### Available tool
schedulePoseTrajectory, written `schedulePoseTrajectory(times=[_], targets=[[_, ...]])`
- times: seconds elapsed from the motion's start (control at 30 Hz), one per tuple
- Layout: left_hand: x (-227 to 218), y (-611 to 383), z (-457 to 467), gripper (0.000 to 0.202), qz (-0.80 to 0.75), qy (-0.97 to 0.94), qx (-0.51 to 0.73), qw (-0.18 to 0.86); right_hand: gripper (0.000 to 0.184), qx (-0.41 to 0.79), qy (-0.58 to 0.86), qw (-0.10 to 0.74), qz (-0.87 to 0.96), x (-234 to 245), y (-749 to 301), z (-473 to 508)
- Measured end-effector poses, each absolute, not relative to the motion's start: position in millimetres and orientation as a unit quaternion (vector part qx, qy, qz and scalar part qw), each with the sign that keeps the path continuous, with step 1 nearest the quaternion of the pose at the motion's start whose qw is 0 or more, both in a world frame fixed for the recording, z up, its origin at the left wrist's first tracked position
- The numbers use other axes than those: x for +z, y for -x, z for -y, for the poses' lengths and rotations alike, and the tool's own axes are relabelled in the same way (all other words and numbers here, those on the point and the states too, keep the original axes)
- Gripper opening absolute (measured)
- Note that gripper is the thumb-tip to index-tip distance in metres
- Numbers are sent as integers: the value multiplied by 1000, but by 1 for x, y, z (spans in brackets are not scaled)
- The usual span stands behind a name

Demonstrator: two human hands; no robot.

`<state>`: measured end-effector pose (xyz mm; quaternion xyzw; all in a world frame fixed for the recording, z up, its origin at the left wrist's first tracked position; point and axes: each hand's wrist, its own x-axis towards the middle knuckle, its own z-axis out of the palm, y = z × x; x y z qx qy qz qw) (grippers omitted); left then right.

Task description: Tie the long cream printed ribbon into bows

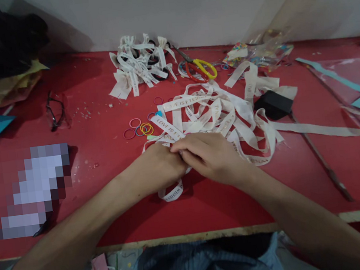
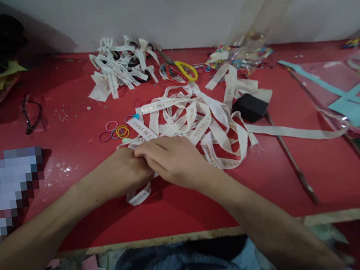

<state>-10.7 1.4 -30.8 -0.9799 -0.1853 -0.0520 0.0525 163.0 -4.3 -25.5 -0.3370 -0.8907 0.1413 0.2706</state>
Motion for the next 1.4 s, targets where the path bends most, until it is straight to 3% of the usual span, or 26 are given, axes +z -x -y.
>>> schedulePoseTrajectory(times=[1.4], targets=[[-23,9,2,11,210,977,6,25,20,174,358,228,889,-23,-163,5]])
